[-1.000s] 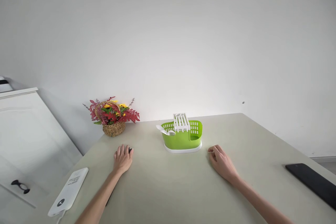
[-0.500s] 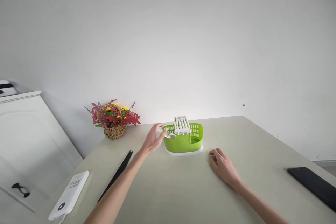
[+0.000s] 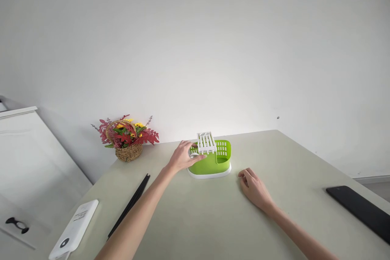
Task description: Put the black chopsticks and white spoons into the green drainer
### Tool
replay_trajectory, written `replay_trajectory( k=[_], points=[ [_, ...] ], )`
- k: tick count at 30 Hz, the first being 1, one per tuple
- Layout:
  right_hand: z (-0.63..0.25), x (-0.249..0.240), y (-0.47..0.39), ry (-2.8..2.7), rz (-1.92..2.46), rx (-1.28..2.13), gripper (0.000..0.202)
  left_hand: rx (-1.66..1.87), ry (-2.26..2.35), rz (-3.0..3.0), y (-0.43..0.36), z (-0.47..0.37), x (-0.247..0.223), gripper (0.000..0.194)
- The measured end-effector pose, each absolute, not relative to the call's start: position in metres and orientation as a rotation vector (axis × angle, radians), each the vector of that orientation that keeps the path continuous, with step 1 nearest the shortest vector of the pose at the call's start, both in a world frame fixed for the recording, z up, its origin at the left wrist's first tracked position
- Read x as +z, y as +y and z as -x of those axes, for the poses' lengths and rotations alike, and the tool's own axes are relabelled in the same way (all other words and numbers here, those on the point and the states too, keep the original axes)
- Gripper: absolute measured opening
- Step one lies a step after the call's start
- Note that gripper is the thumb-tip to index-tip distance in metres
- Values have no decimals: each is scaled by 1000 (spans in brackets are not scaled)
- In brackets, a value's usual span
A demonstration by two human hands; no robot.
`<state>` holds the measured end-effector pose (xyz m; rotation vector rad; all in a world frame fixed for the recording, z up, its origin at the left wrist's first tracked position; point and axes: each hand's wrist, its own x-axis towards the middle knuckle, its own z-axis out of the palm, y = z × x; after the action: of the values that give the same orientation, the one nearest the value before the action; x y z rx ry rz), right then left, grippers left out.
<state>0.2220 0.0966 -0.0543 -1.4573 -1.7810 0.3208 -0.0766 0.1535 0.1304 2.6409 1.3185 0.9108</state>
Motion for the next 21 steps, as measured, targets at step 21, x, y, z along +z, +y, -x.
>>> replay_trajectory(
  k=[21],
  points=[
    [-222,-53,95,-1784,1460,318,17,767,1391,-2601,160,78,133,56]
  ],
)
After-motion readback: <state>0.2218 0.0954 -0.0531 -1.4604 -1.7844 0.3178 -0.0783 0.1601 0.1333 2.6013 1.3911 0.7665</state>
